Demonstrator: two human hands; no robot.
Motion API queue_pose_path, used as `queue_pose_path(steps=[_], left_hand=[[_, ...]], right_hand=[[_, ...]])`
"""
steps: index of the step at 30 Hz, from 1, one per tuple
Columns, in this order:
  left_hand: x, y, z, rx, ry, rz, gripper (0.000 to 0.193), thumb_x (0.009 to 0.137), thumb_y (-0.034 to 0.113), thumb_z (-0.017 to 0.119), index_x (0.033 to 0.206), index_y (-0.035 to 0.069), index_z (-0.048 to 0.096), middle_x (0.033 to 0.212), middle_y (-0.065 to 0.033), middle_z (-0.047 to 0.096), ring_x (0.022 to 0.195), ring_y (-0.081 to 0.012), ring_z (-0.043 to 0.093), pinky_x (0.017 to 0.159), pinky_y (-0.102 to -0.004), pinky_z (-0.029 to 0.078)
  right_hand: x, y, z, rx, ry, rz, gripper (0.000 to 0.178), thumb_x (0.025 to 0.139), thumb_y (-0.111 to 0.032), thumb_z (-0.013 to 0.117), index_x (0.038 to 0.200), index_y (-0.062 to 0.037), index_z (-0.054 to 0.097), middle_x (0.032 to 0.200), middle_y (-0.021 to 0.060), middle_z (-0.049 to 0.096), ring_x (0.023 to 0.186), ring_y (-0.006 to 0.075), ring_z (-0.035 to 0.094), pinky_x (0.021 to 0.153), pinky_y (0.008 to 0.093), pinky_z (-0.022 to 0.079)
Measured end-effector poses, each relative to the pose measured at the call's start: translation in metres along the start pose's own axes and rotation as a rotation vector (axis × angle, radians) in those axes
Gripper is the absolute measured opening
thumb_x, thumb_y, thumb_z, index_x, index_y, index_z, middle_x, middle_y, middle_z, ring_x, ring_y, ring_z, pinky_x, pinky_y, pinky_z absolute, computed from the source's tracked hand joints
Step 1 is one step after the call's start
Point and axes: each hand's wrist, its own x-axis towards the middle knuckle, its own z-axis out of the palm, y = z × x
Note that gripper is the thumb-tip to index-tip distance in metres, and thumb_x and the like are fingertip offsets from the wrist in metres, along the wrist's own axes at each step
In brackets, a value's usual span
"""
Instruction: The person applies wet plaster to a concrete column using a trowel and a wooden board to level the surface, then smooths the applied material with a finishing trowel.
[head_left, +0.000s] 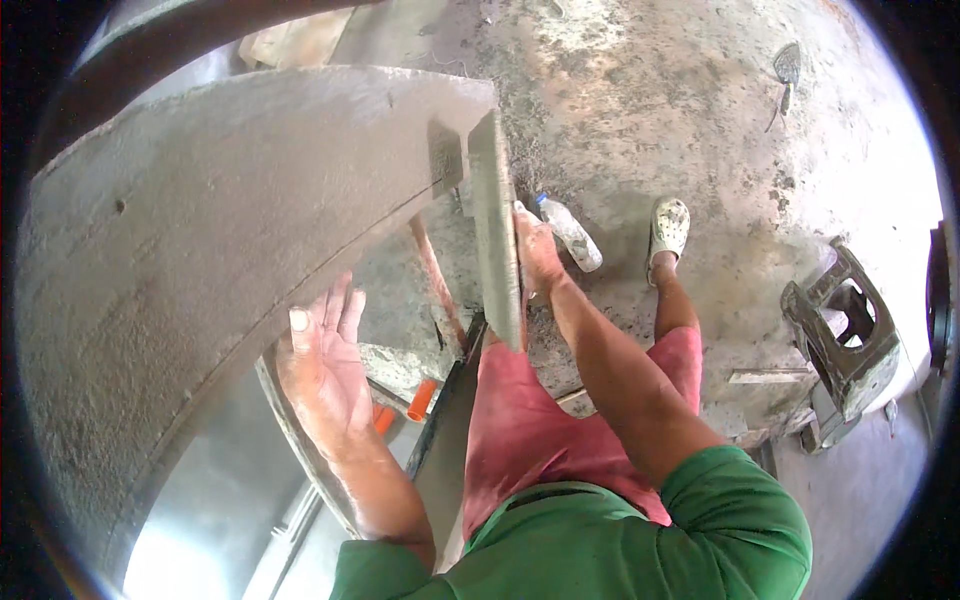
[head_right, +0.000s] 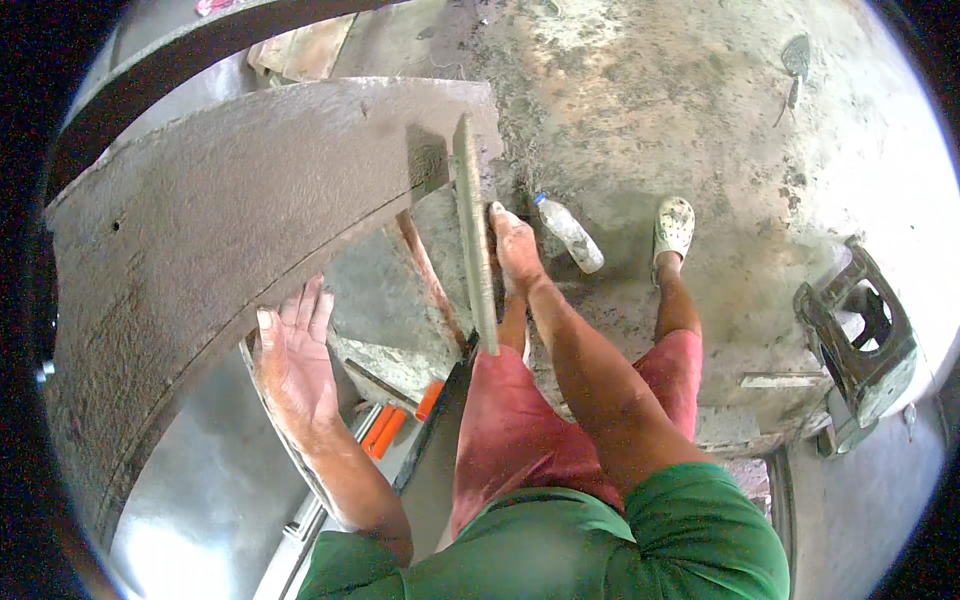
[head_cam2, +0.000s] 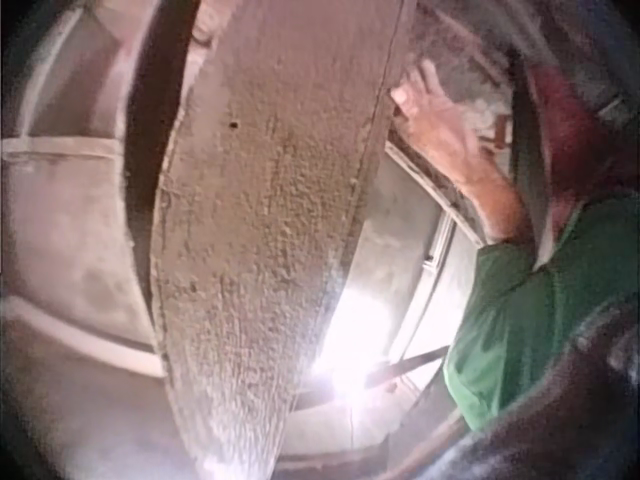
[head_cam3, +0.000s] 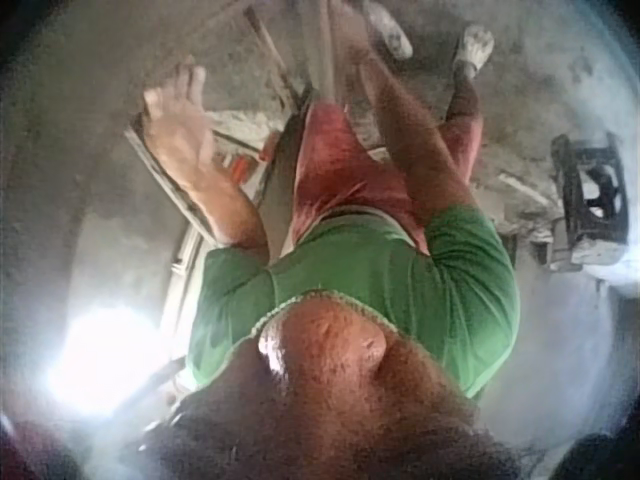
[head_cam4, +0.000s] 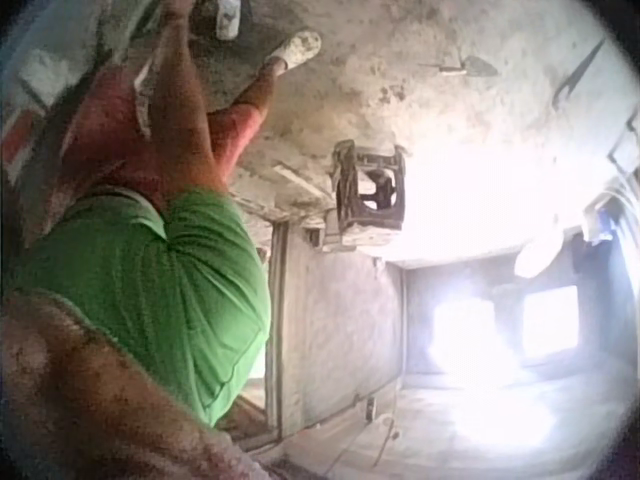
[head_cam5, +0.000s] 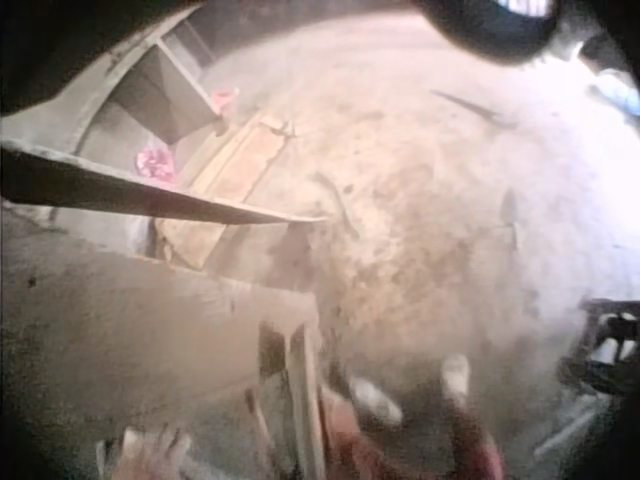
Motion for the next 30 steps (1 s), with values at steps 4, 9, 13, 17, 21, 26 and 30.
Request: queue_pose_path(steps=[4,9,13,17,21,26,30], left_hand=[[0.001,-0.002,0.003,0.049,-0.044,0.003,0.037,0.094,0.031,0.06,0.112,-0.001,0.057,0.128,-0.0279,0.049,0.125,-0.043,0.045,0.106,-0.0534,0.037],[0.004,-0.004,-0.005,0.058,-0.12,-0.004,0.036,0.091,0.034,0.063,0.109,0.002,0.059,0.132,-0.0301,0.045,0.126,-0.0443,0.043,0.108,-0.0546,0.034],[0.006,-0.001,-0.012,0.022,-0.078,-0.003,0.046,0.085,0.033,0.07,0.108,-0.005,0.056,0.133,-0.0363,0.04,0.128,-0.0491,0.039,0.109,-0.0585,0.03],[0.01,0.005,-0.028,-0.054,-0.131,0.017,0.052,0.082,0.022,0.072,0.112,-0.015,0.051,0.134,-0.045,0.029,0.131,-0.0558,0.029,0.11,-0.0639,0.025],[0.009,0.002,-0.019,-0.318,-0.191,-0.117,0.04,0.082,0.014,0.064,0.112,-0.011,0.055,0.138,-0.0426,0.028,0.135,-0.0558,0.02,0.111,-0.0634,0.022],[0.01,0.019,-0.016,-0.649,-0.195,-0.227,0.096,0.077,0.022,0.065,0.141,-0.016,0.003,0.145,-0.0436,-0.003,0.138,-0.0559,0.0,0.112,-0.0667,0.01],[0.006,0.026,-0.03,-0.679,-0.163,-0.206,0.103,0.083,0.048,0.046,0.144,-0.006,-0.016,0.151,-0.0331,-0.009,0.14,-0.053,-0.004,0.113,-0.065,0.003]], right_hand=[[0.003,0.027,0.029,-0.142,0.065,-0.074,0.036,0.1,-0.033,0.047,0.103,0.0,0.061,0.077,0.0039,0.06,0.065,0.0152,0.053,0.059,0.0328,0.045],[-0.042,0.016,0.073,-0.48,0.173,-0.285,0.024,0.096,-0.021,0.05,0.086,0.0005,0.057,0.079,0.0234,0.058,0.075,0.0424,0.058,0.065,0.0451,0.045],[-0.098,-0.027,0.067,-0.699,0.002,-0.41,0.019,0.094,-0.019,0.051,0.093,-0.0007,0.058,0.086,0.0223,0.057,0.08,0.0421,0.059,0.066,0.0472,0.046],[-0.092,-0.022,0.073,-0.653,0.009,-0.442,0.019,0.093,-0.019,0.052,0.096,-0.0032,0.061,0.086,0.0212,0.058,0.078,0.0407,0.06,0.066,0.0464,0.047],[0.02,0.05,0.04,-0.757,0.243,-0.482,0.026,0.095,-0.025,0.051,0.091,-0.0033,0.065,0.086,0.0218,0.063,0.084,0.0377,0.061,0.071,0.0435,0.048],[0.003,0.053,0.034,-0.461,0.169,0.016,0.026,0.093,-0.027,0.056,0.094,-0.002,0.063,0.067,0.0169,0.061,0.059,0.0332,0.06,0.053,0.0437,0.043],[-0.1,0.031,0.078,-0.722,0.048,-0.486,0.026,0.094,-0.026,0.057,0.091,-0.0005,0.061,0.084,0.0215,0.062,0.074,0.0392,0.061,0.064,0.0429,0.047]])
